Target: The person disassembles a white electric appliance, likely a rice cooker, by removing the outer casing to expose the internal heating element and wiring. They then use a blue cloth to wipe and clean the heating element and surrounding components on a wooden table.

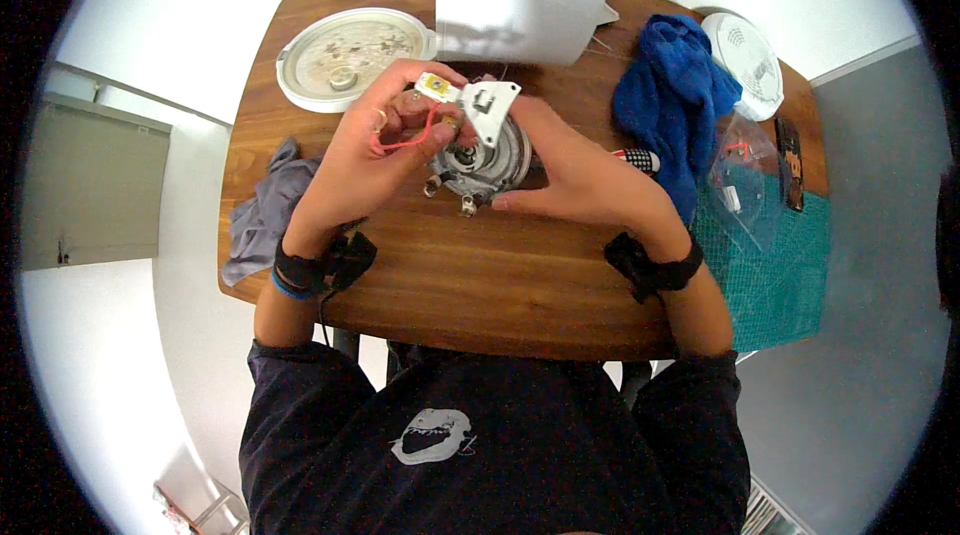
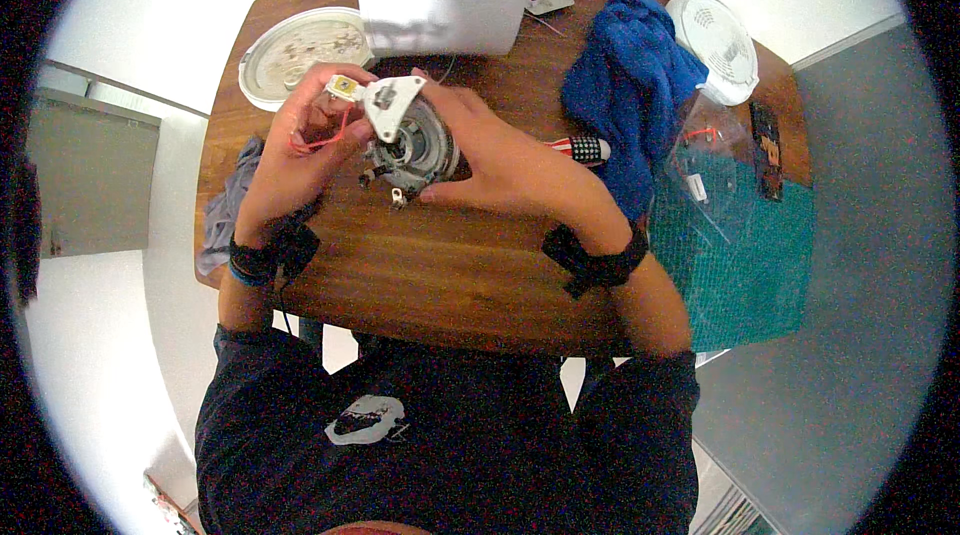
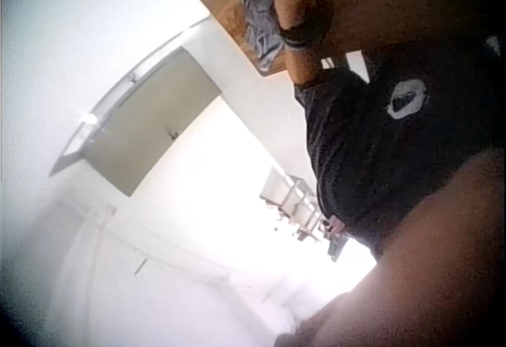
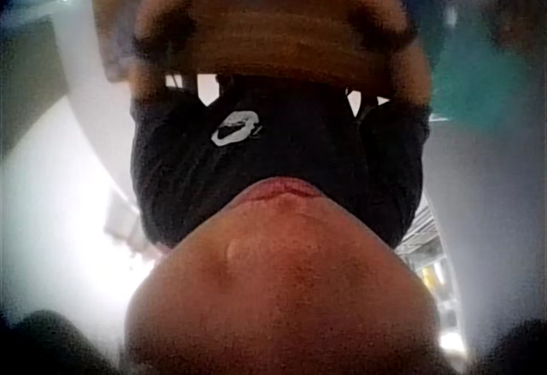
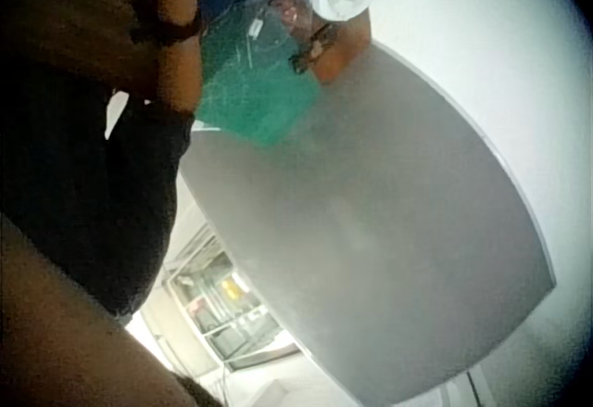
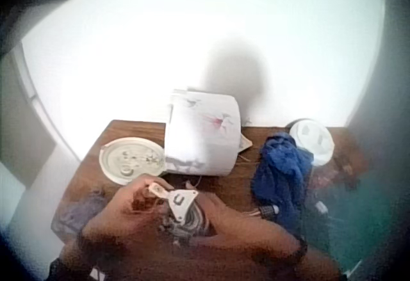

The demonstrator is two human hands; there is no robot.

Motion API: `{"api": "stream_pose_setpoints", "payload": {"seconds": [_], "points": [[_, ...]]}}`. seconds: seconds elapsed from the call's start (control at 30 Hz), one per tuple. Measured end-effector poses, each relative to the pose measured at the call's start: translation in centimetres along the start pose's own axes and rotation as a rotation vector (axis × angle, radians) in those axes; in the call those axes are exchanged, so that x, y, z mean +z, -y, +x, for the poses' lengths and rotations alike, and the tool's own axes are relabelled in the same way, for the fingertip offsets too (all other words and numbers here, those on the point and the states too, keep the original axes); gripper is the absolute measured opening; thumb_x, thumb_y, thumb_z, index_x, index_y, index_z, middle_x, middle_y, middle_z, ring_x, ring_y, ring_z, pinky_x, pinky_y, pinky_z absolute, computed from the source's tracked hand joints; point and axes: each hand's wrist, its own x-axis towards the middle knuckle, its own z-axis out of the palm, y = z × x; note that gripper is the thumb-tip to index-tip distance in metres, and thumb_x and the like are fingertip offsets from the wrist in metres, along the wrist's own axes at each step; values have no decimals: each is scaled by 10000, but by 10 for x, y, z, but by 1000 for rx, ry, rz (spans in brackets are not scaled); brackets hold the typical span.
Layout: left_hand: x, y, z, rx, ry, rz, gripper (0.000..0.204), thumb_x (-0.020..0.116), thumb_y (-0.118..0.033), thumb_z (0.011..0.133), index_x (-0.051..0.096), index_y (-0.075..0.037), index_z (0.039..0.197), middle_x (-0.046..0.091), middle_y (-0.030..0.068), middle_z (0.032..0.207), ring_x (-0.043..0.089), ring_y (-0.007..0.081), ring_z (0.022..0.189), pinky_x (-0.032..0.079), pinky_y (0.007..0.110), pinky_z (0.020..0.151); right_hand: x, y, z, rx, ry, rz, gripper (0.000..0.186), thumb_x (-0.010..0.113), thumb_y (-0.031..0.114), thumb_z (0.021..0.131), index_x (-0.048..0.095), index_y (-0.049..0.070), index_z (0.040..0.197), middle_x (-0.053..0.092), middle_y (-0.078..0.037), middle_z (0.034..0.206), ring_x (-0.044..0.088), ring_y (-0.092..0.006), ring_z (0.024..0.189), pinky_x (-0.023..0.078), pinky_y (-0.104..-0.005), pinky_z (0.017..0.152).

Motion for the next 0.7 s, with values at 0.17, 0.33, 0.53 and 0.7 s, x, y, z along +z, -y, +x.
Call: {"api": "stream_pose_setpoints", "payload": {"seconds": [0.17, 0.33, 0.53, 0.7], "points": [[2, 6, -3, 122, -25, 131, 432, 657, 72, 1040, 535, -67, 1431, 761, 89, 1177, 751, 168, 1126, 589, 307, 948, -21, 32, 2, 116, -183, 252, 960, 912, 187, 876, 382, 84, 1670, 557, -153, 1542, 590, -280, 1361, 525, -395, 1131], [-4, 10, -5, 64, -22, 115, 454, 670, 87, 1020, 526, -76, 1417, 773, 80, 1150, 769, 168, 1115, 593, 307, 944, -32, 52, 15, 12, -98, 172, 777, 891, 148, 886, 535, 101, 1575, 664, -124, 1389, 666, -257, 1238, 578, -385, 995], [-9, 17, -6, 46, -27, 60, 466, 677, 105, 1003, 529, -74, 1407, 774, 80, 1163, 772, 174, 1119, 593, 300, 936, -18, 52, 35, 14, -223, -69, 358, 789, 196, 968, 677, 47, 1273, 698, -156, 1118, 704, -303, 1022, 573, -400, 837], [-26, 25, -4, 250, -20, 292, 538, 716, 58, 998, 517, -110, 1468, 744, 66, 1292, 664, 195, 1350, 524, 339, 1095, -16, 59, 53, -81, -238, -176, 265, 758, 183, 985, 670, 29, 1182, 694, -165, 1106, 706, -301, 1011, 557, -425, 850]]}}
